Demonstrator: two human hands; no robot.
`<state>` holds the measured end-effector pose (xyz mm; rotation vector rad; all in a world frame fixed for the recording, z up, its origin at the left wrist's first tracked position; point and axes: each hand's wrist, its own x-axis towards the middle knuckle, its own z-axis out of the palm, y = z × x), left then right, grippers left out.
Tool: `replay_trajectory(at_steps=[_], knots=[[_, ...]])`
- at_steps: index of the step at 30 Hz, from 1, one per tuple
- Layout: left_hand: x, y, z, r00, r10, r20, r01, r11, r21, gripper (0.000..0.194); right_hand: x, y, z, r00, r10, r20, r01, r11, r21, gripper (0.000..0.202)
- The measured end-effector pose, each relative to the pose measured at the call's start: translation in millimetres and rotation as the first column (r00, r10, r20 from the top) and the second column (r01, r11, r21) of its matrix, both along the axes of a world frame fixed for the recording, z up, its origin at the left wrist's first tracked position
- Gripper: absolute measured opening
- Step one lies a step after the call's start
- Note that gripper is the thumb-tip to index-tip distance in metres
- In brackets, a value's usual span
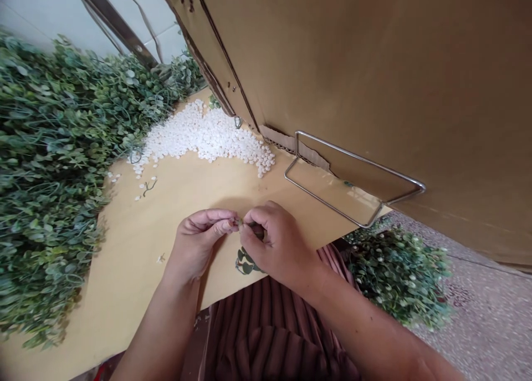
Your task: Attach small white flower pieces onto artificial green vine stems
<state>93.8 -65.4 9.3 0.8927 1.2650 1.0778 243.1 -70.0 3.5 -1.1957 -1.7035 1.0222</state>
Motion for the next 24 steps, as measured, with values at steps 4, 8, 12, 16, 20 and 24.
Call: replay_trajectory(at_steps=[4, 8, 12, 16, 20, 24], knots=[[0.7, 0.0, -0.6, 1.0, -0.015, -0.023, 0.015, 1.0, 0.009, 0.02, -1.0, -0.1, -0.3, 1.0, -0.014, -0.011, 0.014, 1.0, 0.014, 0.02], [1.7, 0.4, -0.3, 0.999, -0.022, -0.025, 0.022, 1.0, 0.012, 0.019, -1.5, -0.1, -0.9, 1.0, -0.014, -0.02, 0.014, 1.0, 0.01, 0.019], [3.2, 0.5, 0.8, 1.0, -0.001, -0.017, 0.001, 1.0, 0.015, 0.018, -1.5, 0.2, -1.9, 0.999, -0.027, -0.017, 0.027, 1.0, 0.011, 0.019], [4.1, 0.5, 1.5, 1.0, 0.005, -0.019, -0.005, 1.0, 0.005, 0.019, -2.3, 0.4, -1.8, 0.999, -0.038, -0.009, 0.038, 0.999, -0.003, 0.019], [3.2, 0.0, 0.4, 1.0, -0.01, -0.016, 0.011, 1.0, 0.01, 0.017, -4.4, 0.5, -1.0, 0.998, -0.056, -0.008, 0.056, 0.998, -0.012, 0.019], [1.9, -1.6, -0.4, 1.0, -0.028, -0.01, 0.028, 1.0, 0.007, 0.014, -5.2, 0.6, -1.1, 0.997, -0.072, -0.017, 0.072, 0.997, -0.011, 0.018]])
